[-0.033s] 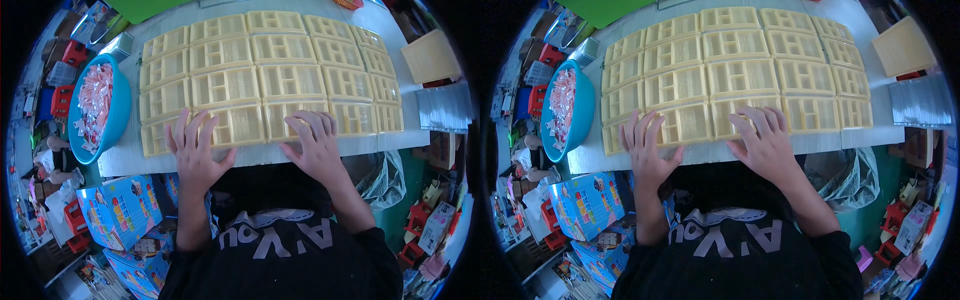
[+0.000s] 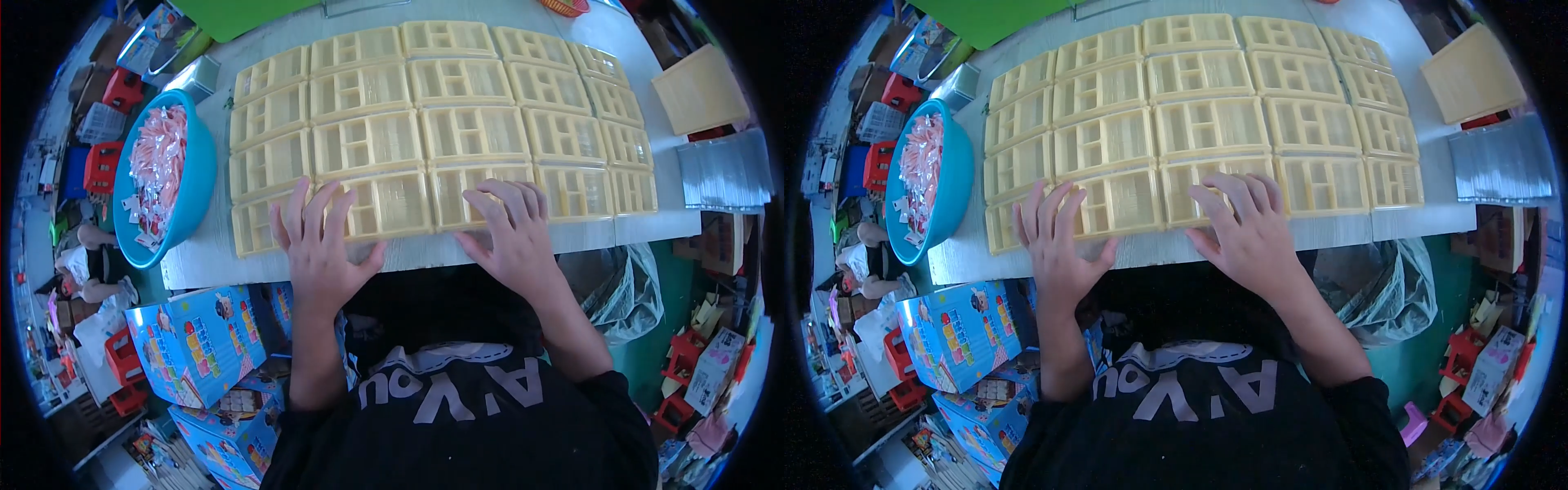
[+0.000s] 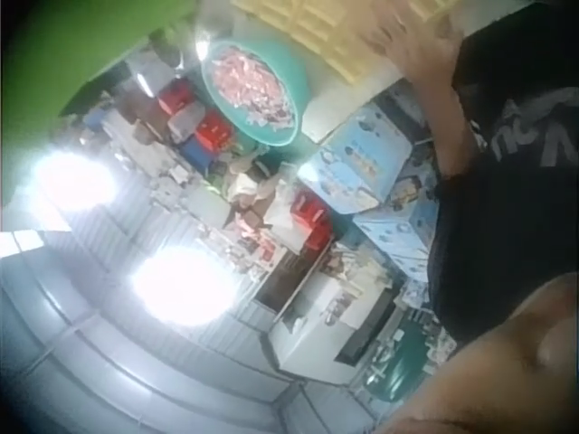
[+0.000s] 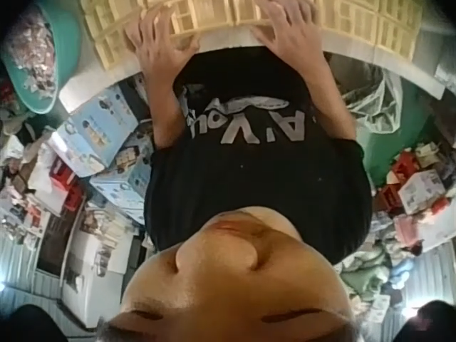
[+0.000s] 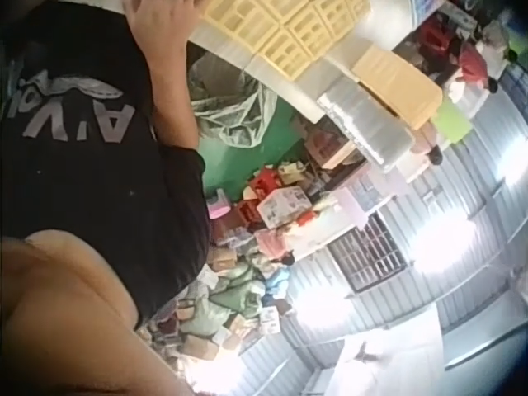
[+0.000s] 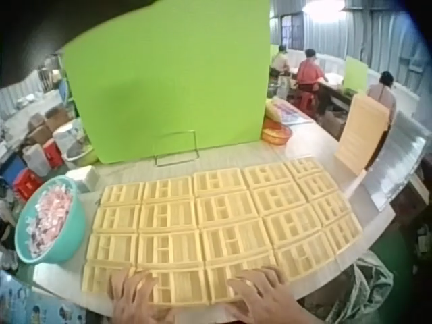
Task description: Arranging yellow plastic trays in a grid on a table in a factory setting.
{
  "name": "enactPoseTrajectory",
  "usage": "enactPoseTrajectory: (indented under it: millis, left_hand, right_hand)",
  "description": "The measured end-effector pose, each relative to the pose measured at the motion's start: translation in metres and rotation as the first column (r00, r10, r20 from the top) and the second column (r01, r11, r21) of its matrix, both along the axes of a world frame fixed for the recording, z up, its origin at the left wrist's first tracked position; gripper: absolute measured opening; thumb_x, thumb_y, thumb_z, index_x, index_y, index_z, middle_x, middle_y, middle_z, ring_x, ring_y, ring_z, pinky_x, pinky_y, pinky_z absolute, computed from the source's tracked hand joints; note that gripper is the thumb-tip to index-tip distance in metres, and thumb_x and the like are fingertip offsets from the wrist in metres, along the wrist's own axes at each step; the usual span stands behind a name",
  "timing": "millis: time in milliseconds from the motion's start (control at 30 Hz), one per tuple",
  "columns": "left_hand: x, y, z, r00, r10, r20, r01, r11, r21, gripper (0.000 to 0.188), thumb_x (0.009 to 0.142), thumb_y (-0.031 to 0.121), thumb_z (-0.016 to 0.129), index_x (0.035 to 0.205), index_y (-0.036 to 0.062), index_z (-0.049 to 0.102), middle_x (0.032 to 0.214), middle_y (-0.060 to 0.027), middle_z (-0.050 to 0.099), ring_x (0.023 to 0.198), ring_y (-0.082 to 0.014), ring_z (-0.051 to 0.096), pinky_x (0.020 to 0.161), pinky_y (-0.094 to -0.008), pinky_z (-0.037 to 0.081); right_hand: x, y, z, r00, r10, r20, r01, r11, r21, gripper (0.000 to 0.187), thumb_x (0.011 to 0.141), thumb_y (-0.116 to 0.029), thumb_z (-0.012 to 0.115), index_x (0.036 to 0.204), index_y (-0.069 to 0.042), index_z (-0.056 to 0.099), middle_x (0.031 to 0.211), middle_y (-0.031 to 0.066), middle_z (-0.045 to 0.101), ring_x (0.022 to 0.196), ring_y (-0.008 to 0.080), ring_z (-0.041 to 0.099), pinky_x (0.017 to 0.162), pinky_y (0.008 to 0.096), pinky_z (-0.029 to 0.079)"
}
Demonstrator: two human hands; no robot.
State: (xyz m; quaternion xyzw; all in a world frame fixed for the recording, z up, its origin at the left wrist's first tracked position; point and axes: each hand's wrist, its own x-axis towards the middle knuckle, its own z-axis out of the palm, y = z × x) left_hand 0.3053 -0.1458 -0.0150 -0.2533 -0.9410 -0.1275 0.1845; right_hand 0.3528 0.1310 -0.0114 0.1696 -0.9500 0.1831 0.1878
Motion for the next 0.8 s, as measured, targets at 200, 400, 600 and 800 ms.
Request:
enactPoseTrajectory:
  millis: [200, 400, 600, 800]
  left_hand:
    - [0.005, -0.001, -0.002, 1.0, 0.003, -0.012, -0.003, 1.0, 0.017, 0.068, 0.073, 0.042, 0.078, 0.13, 0.0122, 0.059, 0.138, -0.0074, 0.055, 0.143, -0.0348, 0.038, 0.121, -0.0584, 0.016]
    - [0.004, -0.002, 0.001, 1.0, -0.02, -0.006, 0.02, 0.999, 0.031, 0.064, 0.075, 0.043, 0.078, 0.129, 0.0126, 0.06, 0.136, -0.0068, 0.055, 0.143, -0.0333, 0.038, 0.121, -0.0588, 0.017]
    - [-0.009, 0.002, 0.026, 0.997, -0.05, 0.064, 0.045, 0.996, 0.076, 0.05, 0.084, 0.034, 0.073, 0.126, 0.0095, 0.061, 0.13, -0.0088, 0.059, 0.139, -0.0329, 0.043, 0.119, -0.0566, 0.021]
    - [-0.056, 0.033, 0.034, 0.997, -0.058, 0.051, 0.052, 0.993, 0.103, 0.043, 0.093, 0.032, 0.067, 0.127, 0.0071, 0.059, 0.126, -0.0109, 0.06, 0.131, -0.0331, 0.049, 0.114, -0.0531, 0.03]
  right_hand:
    - [0.006, -0.001, 0.0, 1.0, -0.013, -0.01, 0.013, 1.0, -0.016, 0.057, 0.08, -0.028, 0.08, 0.129, -0.008, 0.058, 0.126, 0.0106, 0.055, 0.116, 0.0324, 0.052, 0.103, 0.047, 0.039]
    - [0.006, -0.001, 0.005, 0.999, -0.013, -0.046, 0.013, 1.0, -0.004, 0.059, 0.082, -0.03, 0.078, 0.132, -0.007, 0.055, 0.127, 0.0124, 0.055, 0.116, 0.0343, 0.052, 0.103, 0.0471, 0.038]
    - [-0.016, 0.017, 0.035, 0.998, 0.058, 0.033, -0.056, 0.997, -0.054, 0.046, 0.088, -0.028, 0.072, 0.126, -0.008, 0.058, 0.125, 0.0133, 0.057, 0.119, 0.0359, 0.052, 0.105, 0.048, 0.038]
    - [-0.086, 0.043, 0.049, 0.994, 0.09, 0.059, -0.089, 0.996, -0.02, 0.032, 0.094, -0.028, 0.066, 0.12, -0.009, 0.06, 0.12, 0.0119, 0.058, 0.118, 0.0341, 0.055, 0.105, 0.046, 0.041]
